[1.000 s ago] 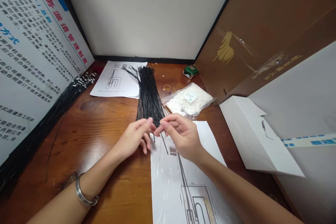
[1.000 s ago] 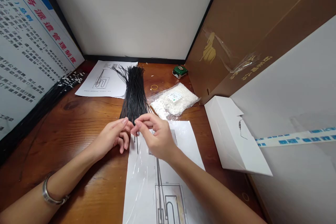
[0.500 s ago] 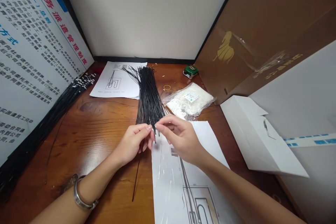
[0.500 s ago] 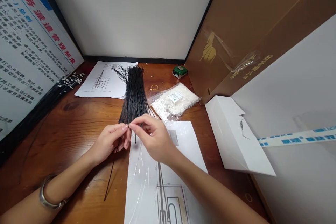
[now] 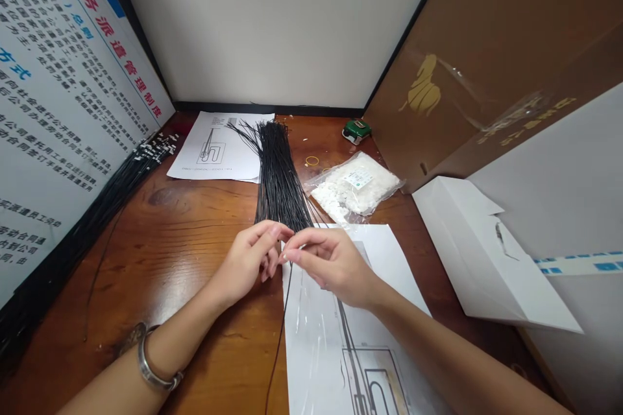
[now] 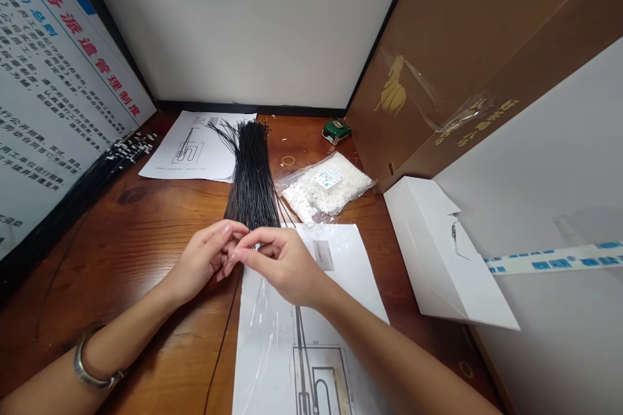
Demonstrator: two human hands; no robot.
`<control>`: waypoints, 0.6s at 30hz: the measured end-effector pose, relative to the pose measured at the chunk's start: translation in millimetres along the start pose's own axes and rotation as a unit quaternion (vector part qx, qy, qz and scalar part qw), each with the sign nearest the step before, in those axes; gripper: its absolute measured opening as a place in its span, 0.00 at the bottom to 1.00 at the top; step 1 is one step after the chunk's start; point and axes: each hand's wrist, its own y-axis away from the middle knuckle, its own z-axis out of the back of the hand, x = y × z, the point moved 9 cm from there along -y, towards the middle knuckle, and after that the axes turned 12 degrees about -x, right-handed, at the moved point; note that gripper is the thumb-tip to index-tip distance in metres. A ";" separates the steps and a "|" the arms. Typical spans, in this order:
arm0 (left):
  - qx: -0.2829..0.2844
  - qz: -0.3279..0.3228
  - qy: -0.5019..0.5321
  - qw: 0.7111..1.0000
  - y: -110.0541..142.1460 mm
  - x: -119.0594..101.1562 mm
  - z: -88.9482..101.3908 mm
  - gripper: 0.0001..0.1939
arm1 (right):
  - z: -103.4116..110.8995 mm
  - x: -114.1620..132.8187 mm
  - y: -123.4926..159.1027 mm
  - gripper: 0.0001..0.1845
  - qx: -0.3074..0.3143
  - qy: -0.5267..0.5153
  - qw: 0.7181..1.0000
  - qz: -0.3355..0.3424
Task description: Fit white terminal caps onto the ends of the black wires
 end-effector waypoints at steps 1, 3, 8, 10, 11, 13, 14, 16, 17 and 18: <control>-0.014 0.008 0.012 1.000 -1.3 1.3 2.6 0.21 | -7.3 -1.6 3.1 0.08 0.025 0.020 0.999 -0.004; -0.027 0.014 0.021 0.999 -2.1 1.3 4.8 0.19 | -19.8 -6.4 9.7 0.09 0.069 0.067 0.995 -0.013; -0.025 0.054 0.058 0.997 -1.2 4.5 3.9 0.15 | -27.4 -13.5 15.9 0.10 0.113 0.139 0.984 -0.020; -0.029 0.063 0.087 0.994 -2.2 5.3 4.5 0.15 | -19.3 -7.6 9.9 0.09 0.084 0.146 0.986 0.012; -0.031 0.061 0.091 0.994 -2.7 4.8 5.0 0.15 | -13.0 -3.0 5.7 0.09 0.055 0.144 0.988 0.034; -0.032 0.046 0.071 0.996 -3.2 2.7 5.8 0.16 | 2.4 4.9 -2.3 0.09 -0.015 0.121 0.990 0.070; -0.026 0.037 0.051 0.998 -2.8 1.4 5.0 0.15 | 10.3 6.5 -5.6 0.09 -0.050 0.102 0.991 0.077; -0.003 0.021 0.002 1.000 -0.6 -1.0 1.3 0.14 | 25.1 4.8 -10.2 0.10 -0.111 0.056 0.990 0.073; 0.011 0.013 -0.022 1.000 1.1 -2.1 -1.1 0.14 | 31.1 2.0 -11.6 0.10 -0.133 0.036 0.988 0.064; 0.024 0.004 -0.043 0.999 2.8 -3.2 -3.4 0.13 | 35.9 -1.5 -12.5 0.11 -0.150 0.024 0.987 0.052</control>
